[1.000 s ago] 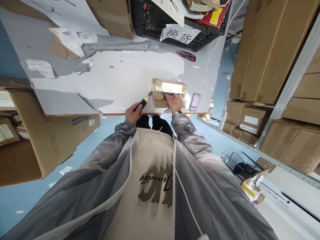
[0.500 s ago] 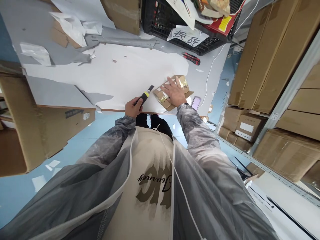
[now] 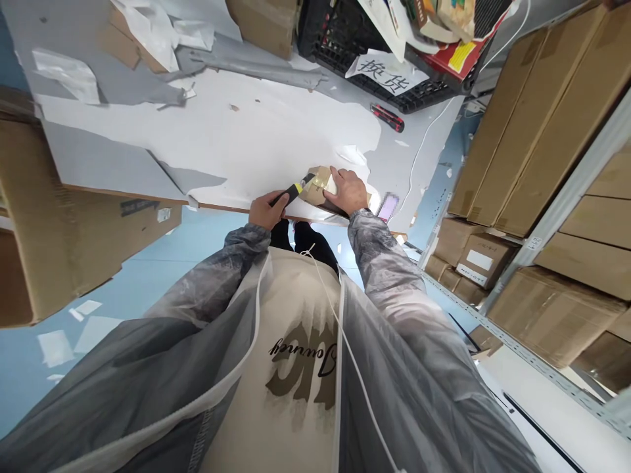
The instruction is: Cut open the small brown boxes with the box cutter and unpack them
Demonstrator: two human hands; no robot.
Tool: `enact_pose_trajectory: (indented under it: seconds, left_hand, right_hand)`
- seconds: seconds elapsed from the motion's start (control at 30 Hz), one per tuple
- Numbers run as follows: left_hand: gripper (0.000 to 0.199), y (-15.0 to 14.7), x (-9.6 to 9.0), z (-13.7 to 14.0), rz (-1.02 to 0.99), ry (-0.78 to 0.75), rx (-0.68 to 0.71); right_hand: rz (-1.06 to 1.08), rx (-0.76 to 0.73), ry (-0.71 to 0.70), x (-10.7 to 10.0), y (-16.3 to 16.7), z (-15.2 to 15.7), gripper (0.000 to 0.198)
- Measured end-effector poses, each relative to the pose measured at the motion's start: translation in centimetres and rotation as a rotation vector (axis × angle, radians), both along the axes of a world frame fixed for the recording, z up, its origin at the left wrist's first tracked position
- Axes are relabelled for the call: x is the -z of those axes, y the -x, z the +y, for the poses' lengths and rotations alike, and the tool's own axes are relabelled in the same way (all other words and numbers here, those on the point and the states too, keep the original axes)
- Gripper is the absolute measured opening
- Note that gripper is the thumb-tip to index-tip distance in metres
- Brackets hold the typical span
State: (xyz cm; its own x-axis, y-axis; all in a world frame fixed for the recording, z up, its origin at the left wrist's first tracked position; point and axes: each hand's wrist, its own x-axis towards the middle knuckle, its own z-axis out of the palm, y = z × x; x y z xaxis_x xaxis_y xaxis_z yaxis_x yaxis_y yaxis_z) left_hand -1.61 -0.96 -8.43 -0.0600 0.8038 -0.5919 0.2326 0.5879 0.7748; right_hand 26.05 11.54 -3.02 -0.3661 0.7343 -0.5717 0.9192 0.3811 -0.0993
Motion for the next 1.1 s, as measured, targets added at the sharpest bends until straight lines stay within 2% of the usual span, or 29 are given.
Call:
enact_pose_trajectory:
  seconds: [0.2,0.33,0.5,0.63,0.73,0.83,0.93,1.03,1.1]
  left_hand:
    - [0.057,0.7,-1.6,1.1,0.085,0.0,0.11]
    - [0.048,1.0,-2.9,0.1,0.166,-0.057,0.186]
    - [0.048,0.8,-3.9,-2.5,0.337,-0.022,0.328]
    - [0.049,1.0,-3.7,-3.3,0.413,0.032,0.392]
    - [0.048,1.3,-3.5,-3.3,0.411,0.051,0.427]
    - [0.047,1.7,-3.3,-3.2,0.41,0.057,0.446]
    - [0.046,1.9,-3.0,-2.9,0.385,0.056,0.428]
    - [0.045,1.9,-2.7,-2.7,0.348,0.02,0.394]
    - [0.046,1.9,-2.5,-2.5,0.323,-0.001,0.376]
  right_hand:
    - [-0.037,-0.038,0.061,-0.7,0.6,-0.3,0.101]
    - [-0.045,0.001,0.073,-0.3,0.6,-0.2,0.098]
    - [0.001,0.011,0.06,-0.6,1.4,-0.3,0.085]
    - [-0.044,0.001,0.143,-2.4,1.6,0.5,0.053]
    - [-0.006,0.074,0.152,-3.3,0.8,1.5,0.053]
    - [0.055,0.222,0.082,-3.3,-0.3,2.0,0.054]
    - [0.075,0.332,-0.052,-2.9,-1.2,1.0,0.053]
    - [0.081,0.477,-0.256,-2.6,-2.2,-1.7,0.072]
    - [0.069,0.648,-0.373,-2.3,-2.9,-4.1,0.089]
